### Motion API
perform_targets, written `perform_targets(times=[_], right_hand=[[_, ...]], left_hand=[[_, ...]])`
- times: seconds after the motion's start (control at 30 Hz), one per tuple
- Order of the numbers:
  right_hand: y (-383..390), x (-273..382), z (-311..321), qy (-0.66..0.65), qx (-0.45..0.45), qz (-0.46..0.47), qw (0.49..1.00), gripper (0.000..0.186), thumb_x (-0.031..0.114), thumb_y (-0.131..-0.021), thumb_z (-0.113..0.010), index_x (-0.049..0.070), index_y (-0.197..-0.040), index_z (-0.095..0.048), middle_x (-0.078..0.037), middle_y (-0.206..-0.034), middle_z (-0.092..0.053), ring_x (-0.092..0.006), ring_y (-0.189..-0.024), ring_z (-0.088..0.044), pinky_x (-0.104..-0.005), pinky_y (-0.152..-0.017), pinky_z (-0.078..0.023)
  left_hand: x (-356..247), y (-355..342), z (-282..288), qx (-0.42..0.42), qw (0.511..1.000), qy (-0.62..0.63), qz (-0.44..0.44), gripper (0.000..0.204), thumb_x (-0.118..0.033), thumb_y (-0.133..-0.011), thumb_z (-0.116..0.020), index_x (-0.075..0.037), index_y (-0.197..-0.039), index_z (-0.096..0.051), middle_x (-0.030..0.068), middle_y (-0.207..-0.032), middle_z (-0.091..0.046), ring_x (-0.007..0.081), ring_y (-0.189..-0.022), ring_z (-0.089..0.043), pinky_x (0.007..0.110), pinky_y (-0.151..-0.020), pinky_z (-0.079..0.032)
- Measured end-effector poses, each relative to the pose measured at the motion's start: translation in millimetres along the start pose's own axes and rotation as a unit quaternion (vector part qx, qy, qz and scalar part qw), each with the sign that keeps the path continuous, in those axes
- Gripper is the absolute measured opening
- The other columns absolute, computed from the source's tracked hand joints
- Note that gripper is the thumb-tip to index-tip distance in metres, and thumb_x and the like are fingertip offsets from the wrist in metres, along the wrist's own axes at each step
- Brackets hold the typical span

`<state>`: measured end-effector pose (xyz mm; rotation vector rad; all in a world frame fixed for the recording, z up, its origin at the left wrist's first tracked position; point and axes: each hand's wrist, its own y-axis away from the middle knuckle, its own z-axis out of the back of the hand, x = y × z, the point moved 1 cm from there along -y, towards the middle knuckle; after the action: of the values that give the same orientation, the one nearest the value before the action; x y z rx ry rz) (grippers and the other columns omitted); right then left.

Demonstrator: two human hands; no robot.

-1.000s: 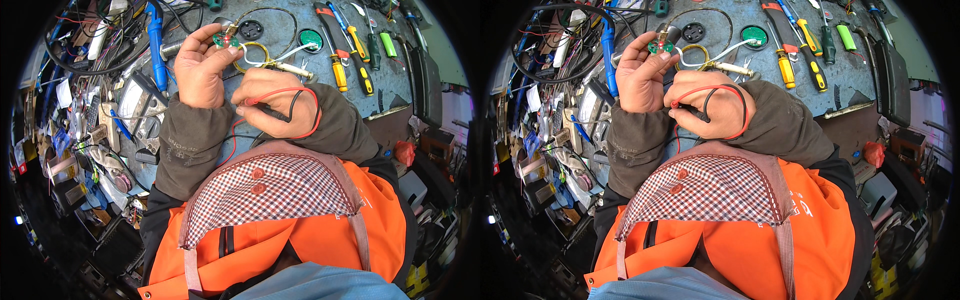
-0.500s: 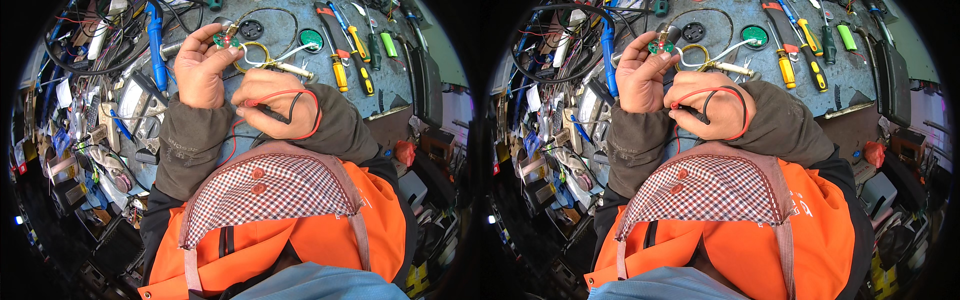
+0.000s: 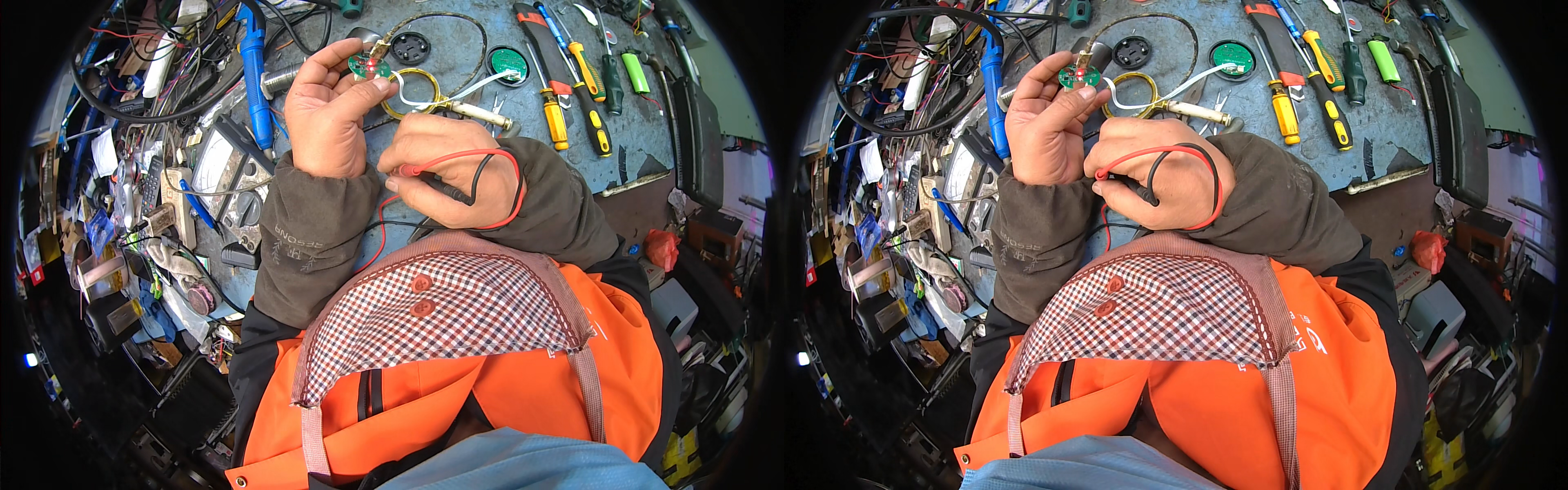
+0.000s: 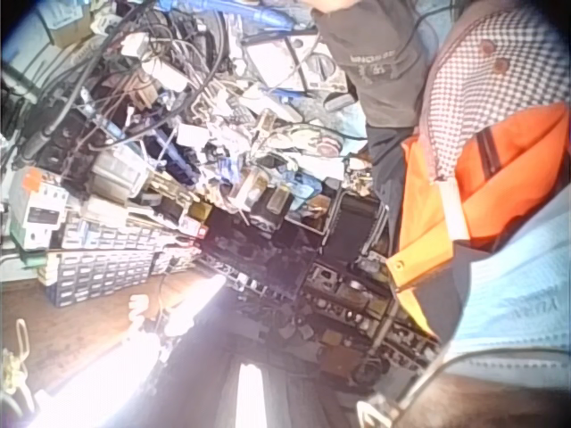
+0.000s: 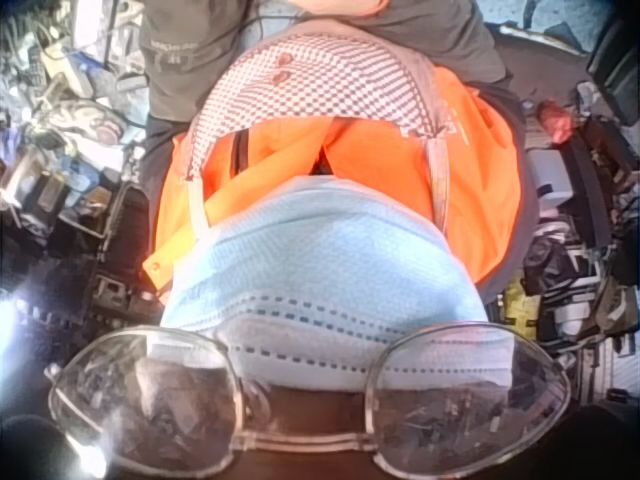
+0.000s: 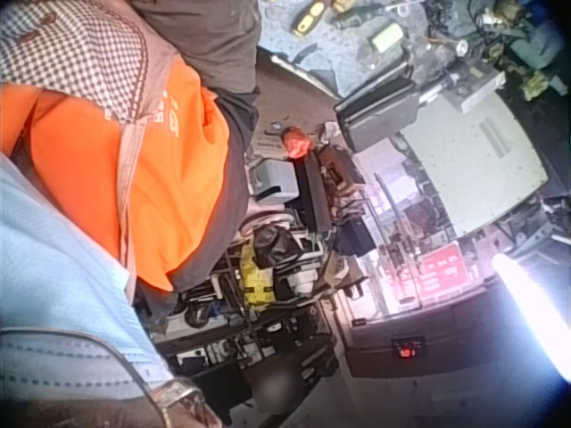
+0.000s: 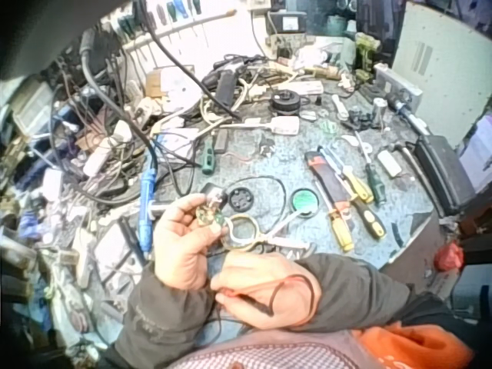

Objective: The person uses multimeter probes to test a small green circuit board and a green cylindrical battery on a cluttered workbench. They repeatedly connect the probes to different points on the board and battery, then set the probes down and pick up a blue-handled tool.

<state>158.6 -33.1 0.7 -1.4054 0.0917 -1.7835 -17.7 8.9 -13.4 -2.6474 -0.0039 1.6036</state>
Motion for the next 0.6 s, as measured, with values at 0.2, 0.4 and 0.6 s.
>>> perform_targets(times=[0.2,0.4,0.6], right_hand=[[-0.2,-0.4,-0.7,0.005,-0.003,0.007,1.0,0.019,0.002,-0.08,-0.072,0.003,-0.098,-0.066,-0.013,-0.087,-0.061,-0.0313,-0.07,-0.063,-0.0384,-0.06,-0.051],[0.3,-0.2,-0.2,0.01,0.0,0.008,1.0,0.019,0.002,-0.08,-0.073,0.004,-0.098,-0.066,-0.013,-0.087,-0.061,-0.0311,-0.07,-0.063,-0.0383,-0.059,-0.05],[0.5,-0.2,-0.4,0.011,0.002,0.006,1.0,0.019,0.002,-0.08,-0.073,0.004,-0.098,-0.066,-0.013,-0.087,-0.061,-0.031,-0.07,-0.063,-0.0386,-0.059,-0.05]], left_hand=[[0.1,0.4,-0.2,-0.001,1.0,0.002,0.0,0.05,0.015,-0.081,-0.069,0.008,-0.128,-0.055,0.017,-0.114,-0.066,0.0226,-0.092,-0.072,0.034,-0.084,-0.063],[-0.8,0.5,-2.2,-0.005,1.0,0.007,0.003,0.049,0.015,-0.081,-0.069,0.008,-0.128,-0.056,0.0171,-0.114,-0.067,0.0224,-0.091,-0.072,0.035,-0.083,-0.063],[-0.2,1.0,0.5,0.009,1.0,-0.029,-0.001,0.046,0.012,-0.088,-0.065,0.005,-0.132,-0.054,0.0151,-0.111,-0.067,0.0224,-0.096,-0.071,0.042,-0.09,-0.063]])
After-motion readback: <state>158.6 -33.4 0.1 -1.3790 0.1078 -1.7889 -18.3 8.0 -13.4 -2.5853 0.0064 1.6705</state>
